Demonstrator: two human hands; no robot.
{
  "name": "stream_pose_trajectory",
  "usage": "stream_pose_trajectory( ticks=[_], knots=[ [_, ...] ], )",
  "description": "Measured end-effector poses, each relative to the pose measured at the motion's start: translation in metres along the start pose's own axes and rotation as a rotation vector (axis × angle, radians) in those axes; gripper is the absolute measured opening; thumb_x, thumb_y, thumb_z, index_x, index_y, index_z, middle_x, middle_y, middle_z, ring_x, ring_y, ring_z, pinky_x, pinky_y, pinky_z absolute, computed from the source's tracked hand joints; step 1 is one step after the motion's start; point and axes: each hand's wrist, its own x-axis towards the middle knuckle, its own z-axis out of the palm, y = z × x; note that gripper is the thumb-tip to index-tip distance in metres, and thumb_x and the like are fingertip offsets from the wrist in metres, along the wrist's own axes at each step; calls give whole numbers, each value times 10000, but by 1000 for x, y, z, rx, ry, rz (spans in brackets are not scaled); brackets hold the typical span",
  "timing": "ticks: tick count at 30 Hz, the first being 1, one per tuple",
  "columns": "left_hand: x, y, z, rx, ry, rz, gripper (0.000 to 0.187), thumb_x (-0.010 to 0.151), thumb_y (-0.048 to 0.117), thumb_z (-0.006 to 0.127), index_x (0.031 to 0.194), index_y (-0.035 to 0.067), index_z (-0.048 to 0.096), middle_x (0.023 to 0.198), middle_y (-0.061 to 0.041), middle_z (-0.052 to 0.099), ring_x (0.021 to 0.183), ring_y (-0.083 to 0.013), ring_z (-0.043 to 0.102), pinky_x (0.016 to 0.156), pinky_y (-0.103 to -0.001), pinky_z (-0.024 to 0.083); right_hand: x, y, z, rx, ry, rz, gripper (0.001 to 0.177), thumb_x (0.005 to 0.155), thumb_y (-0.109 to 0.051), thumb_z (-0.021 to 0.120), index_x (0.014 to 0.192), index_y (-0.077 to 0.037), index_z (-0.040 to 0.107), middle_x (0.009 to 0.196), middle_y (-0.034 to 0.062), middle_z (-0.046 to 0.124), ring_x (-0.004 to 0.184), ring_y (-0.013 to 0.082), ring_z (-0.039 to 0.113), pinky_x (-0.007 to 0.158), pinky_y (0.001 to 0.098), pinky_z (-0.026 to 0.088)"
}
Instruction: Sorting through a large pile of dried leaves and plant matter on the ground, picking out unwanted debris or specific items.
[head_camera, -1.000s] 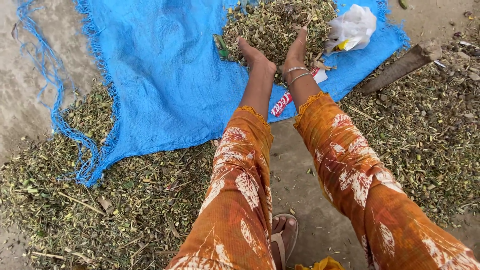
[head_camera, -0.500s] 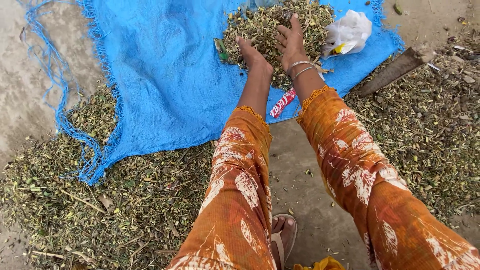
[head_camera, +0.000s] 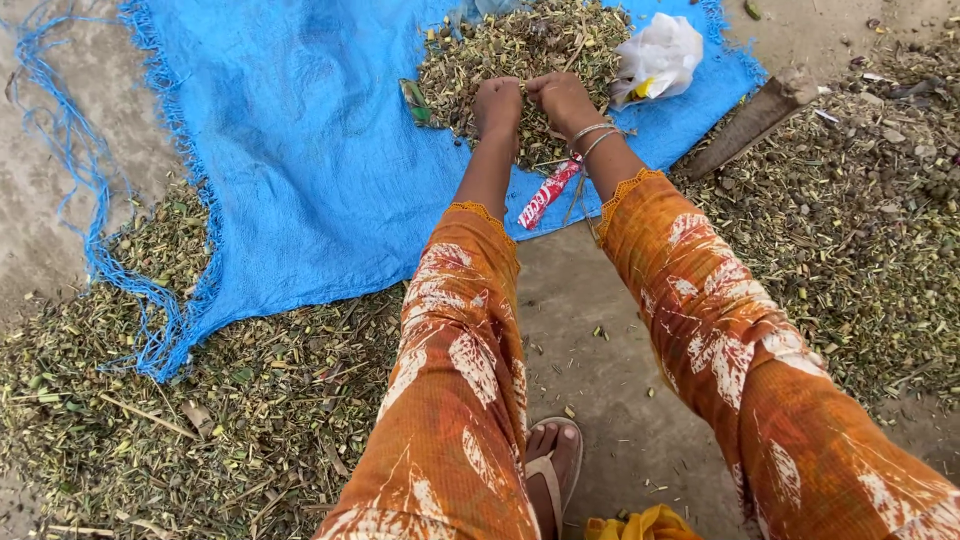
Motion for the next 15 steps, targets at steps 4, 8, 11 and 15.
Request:
stream_pose_trajectory(
  ticks=[4,8,11,15],
  knots=[
    [1,12,-1,504,-3,59,211,804,257,669,956,135,749,944,-77,756,852,-236,706,786,-398,535,15,22,-10,-293,59,-223,269,850,-88,570,975,-100,808,904,83,778,835,225,719,804,374,561],
    [13,17,6,888,-130,202,240,866,334,619,992,163,730,1080,-105,751,1023,-305,709,899,-453,538,26,27,-10,-617,141,-429,194,815,-76,641,936,-83,793,916,166,747,857,322,715,820,424,557],
    [24,18,10,1014,-154,234,222,890,309,609,1014,171,731,1083,-115,751,1030,-317,712,902,-463,547,16,2,-7,-734,143,-478,177,828,-96,668,958,-93,788,951,191,732,888,371,697,833,472,548],
    [44,19,13,1090,-198,338,199,776,231,692,966,199,742,1014,-80,756,975,-280,721,875,-455,544,30,-9,-3,-930,130,-437,134,861,-149,708,970,-115,778,1070,203,701,1032,430,639,899,504,522]
  ],
)
